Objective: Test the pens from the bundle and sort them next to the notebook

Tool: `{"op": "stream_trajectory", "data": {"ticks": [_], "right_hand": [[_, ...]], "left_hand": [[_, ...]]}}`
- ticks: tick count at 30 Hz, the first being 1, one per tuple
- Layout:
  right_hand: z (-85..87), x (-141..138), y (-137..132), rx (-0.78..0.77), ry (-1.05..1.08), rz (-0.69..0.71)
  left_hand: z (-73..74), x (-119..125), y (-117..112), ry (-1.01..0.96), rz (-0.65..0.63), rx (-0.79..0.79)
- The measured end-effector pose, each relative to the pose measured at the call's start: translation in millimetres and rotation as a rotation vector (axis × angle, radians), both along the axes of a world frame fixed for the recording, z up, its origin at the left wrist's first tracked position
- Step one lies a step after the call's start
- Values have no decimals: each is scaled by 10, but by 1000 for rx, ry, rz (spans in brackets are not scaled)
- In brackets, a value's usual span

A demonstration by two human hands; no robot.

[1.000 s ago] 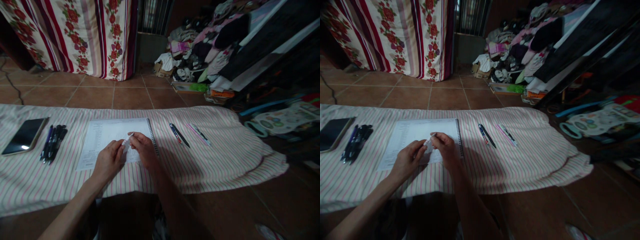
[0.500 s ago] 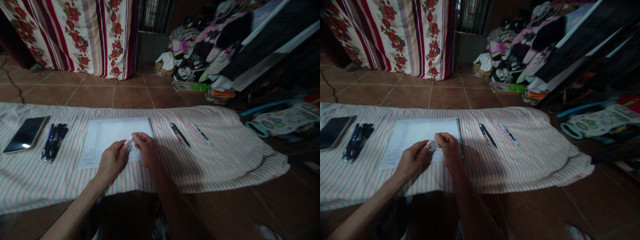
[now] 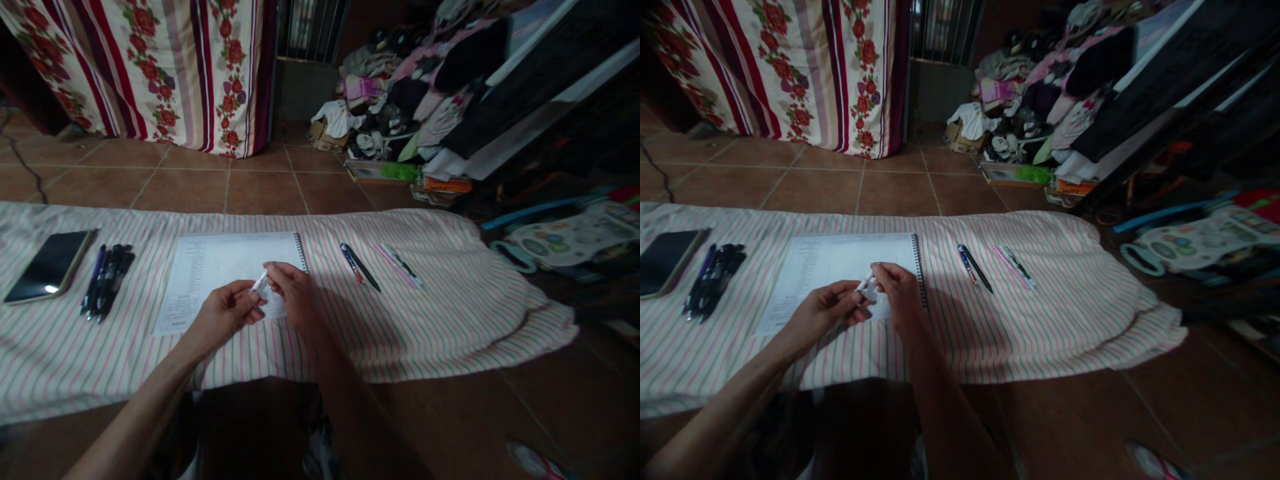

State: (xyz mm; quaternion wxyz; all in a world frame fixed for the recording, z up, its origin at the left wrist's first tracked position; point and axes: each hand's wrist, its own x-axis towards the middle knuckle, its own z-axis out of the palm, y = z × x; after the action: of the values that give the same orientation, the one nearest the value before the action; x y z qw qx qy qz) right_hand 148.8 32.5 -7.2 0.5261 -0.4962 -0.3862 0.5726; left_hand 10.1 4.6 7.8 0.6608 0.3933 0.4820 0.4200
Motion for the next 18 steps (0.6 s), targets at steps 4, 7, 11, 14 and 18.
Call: {"op": "stream_trajectory", "data": {"ticks": [4, 7, 11, 14, 18], "right_hand": [[-19, -30, 2, 3, -17, 29], [-36, -42, 12, -18, -44, 9], [-40, -52, 15, -17, -84, -33], [-14, -52, 4, 5, -98, -59], [28, -37, -15, 19, -88, -47]], "left_hand": [[-100, 9, -11, 289, 39, 173], [-106, -13, -20, 507, 70, 318], [-65, 4, -35, 602, 125, 407], [-61, 29, -45, 641, 99, 418], [-103, 51, -55, 489, 5, 284]]}}
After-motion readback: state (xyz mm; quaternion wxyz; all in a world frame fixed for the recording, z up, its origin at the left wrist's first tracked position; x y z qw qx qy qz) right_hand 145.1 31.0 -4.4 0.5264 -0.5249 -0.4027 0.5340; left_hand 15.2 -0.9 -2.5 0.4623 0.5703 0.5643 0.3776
